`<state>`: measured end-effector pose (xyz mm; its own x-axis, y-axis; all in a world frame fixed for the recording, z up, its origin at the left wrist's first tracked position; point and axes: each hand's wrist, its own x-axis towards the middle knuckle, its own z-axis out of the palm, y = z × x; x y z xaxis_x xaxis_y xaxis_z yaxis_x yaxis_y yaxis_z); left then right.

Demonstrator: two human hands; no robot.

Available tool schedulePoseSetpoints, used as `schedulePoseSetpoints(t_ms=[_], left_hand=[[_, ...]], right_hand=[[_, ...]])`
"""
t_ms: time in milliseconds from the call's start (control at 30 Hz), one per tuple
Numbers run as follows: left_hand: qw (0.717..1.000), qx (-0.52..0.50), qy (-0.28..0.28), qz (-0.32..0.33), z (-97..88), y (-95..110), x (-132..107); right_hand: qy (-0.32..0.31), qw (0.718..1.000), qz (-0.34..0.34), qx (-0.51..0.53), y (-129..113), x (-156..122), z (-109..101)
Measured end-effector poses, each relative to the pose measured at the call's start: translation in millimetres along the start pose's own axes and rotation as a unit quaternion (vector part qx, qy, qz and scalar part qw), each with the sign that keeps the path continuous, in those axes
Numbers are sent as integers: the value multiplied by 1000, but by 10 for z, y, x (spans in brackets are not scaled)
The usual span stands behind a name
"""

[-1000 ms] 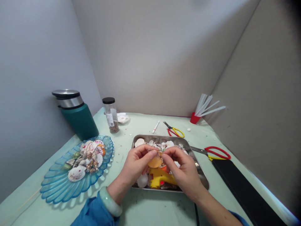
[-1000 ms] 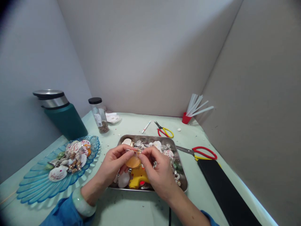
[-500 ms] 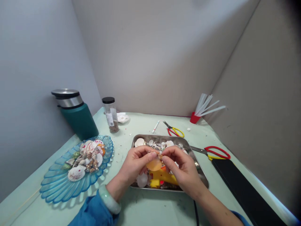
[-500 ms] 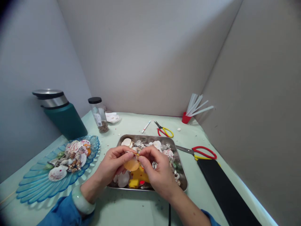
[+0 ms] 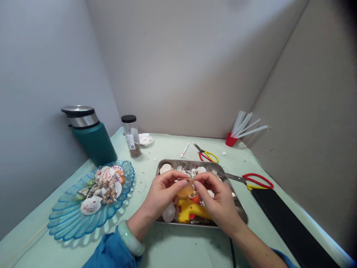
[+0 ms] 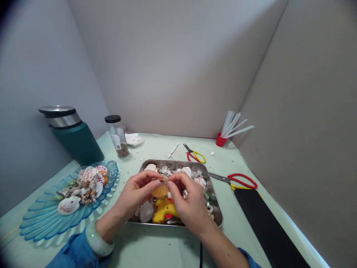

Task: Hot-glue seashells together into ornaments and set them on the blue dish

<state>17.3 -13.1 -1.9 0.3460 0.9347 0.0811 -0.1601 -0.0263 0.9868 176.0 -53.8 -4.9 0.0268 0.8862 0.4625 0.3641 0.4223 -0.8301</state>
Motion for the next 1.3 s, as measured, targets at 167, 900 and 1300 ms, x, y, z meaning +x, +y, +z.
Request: schedulePoseSetpoints(t_ms=[167,900,1300], left_hand=[[1000,6,16,12,-15,-19,16],[1000,-22,-3,7,-13,1,-11],[999,-11,-40,-30,20,25,-5]], right_hand=[[-6,999,-32,-29,-23,-3,8],[36,947,-247,-202,14,-58,57],[28,978,-151,-143,13,-28,40]])
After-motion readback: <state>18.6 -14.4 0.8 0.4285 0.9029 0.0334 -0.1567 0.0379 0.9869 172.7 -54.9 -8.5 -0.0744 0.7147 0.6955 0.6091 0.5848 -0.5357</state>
